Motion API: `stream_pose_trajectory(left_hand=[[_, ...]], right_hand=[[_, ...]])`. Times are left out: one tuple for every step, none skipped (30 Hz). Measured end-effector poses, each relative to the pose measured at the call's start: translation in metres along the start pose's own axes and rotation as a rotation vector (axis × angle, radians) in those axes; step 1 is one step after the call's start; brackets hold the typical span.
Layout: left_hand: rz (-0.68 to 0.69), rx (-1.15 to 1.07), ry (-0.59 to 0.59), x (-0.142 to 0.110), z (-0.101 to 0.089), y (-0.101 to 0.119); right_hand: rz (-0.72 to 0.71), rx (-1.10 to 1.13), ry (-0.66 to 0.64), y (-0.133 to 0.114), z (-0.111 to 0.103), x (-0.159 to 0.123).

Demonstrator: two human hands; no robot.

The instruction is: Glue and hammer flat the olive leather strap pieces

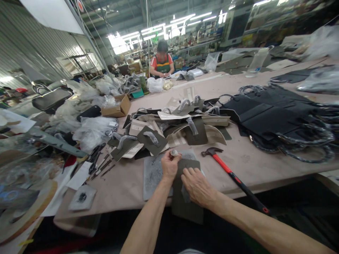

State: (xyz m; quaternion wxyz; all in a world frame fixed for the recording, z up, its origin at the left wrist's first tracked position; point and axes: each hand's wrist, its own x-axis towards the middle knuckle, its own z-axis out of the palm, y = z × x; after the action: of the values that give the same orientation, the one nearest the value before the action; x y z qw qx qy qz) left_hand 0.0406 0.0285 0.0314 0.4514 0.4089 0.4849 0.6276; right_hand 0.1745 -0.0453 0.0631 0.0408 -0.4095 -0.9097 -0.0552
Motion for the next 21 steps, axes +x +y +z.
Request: stream_pose_trajectory(left_hand=[[0.032, -0.03, 0.029, 0.002, -0.005, 0.011], [0.066, -0.057, 0.05, 0.003, -0.01, 0.023], [0.101, -0.076, 0.061, 0.005, -0.016, 0.034], [0.131, -0.086, 0.064, 0.006, -0.021, 0.044], [0.154, -0.089, 0.061, 0.007, -0.026, 0.052], [0.165, -0.086, 0.054, 0.007, -0.029, 0.058], [0.163, -0.083, 0.043, 0.006, -0.031, 0.06], [0.147, -0.08, 0.027, 0.006, -0.031, 0.06], [0.12, -0.078, 0.009, 0.005, -0.03, 0.057], [0.085, -0.079, -0.008, 0.004, -0.028, 0.051], [0.05, -0.082, -0.025, 0.003, -0.025, 0.044], [0.015, -0.087, -0.039, 0.002, -0.021, 0.036], [-0.015, -0.098, -0.05, 0.002, -0.017, 0.028], [-0.041, -0.112, -0.062, 0.003, -0.013, 0.021], [-0.064, -0.128, -0.076, 0.004, -0.009, 0.014], [-0.087, -0.141, -0.091, 0.005, -0.006, 0.007], [-0.108, -0.151, -0.106, 0.007, -0.003, 0.002], [-0.128, -0.156, -0.122, 0.008, 0.0, -0.002], [-0.146, -0.155, -0.141, 0.01, 0.002, -0.006], [-0.162, -0.15, -0.161, 0.011, 0.004, -0.01], [-0.176, -0.145, -0.179, 0.012, 0.005, -0.013]], right_hand=[[0.084, -0.017, 0.005, 0.003, -0.01, 0.002], [0.182, -0.034, 0.004, 0.007, -0.02, 0.004], [0.281, -0.047, -0.004, 0.012, -0.029, 0.005], [0.364, -0.05, -0.021, 0.016, -0.037, 0.007], [0.424, -0.036, -0.045, 0.02, -0.043, 0.008], [0.462, -0.006, -0.073, 0.022, -0.046, 0.008], [0.485, 0.039, -0.098, 0.024, -0.045, 0.007], [0.495, 0.093, -0.113, 0.024, -0.041, 0.005], [0.499, 0.151, -0.115, 0.023, -0.034, 0.003], [0.505, 0.206, -0.105, 0.021, -0.026, 0.001], [0.515, 0.254, -0.081, 0.019, -0.017, -0.002], [0.528, 0.293, -0.047, 0.016, -0.008, -0.004], [0.542, 0.324, -0.007, 0.013, -0.001, -0.007], [0.556, 0.345, 0.032, 0.01, 0.006, -0.009], [0.566, 0.358, 0.062, 0.007, 0.01, -0.011], [0.57, 0.364, 0.08, 0.003, 0.013, -0.013], [0.566, 0.364, 0.086, 0.0, 0.014, -0.015], [0.557, 0.36, 0.084, -0.004, 0.015, -0.017], [0.545, 0.351, 0.084, -0.008, 0.016, -0.019], [0.53, 0.339, 0.094, -0.011, 0.017, -0.021], [0.512, 0.327, 0.119, -0.014, 0.019, -0.024]])
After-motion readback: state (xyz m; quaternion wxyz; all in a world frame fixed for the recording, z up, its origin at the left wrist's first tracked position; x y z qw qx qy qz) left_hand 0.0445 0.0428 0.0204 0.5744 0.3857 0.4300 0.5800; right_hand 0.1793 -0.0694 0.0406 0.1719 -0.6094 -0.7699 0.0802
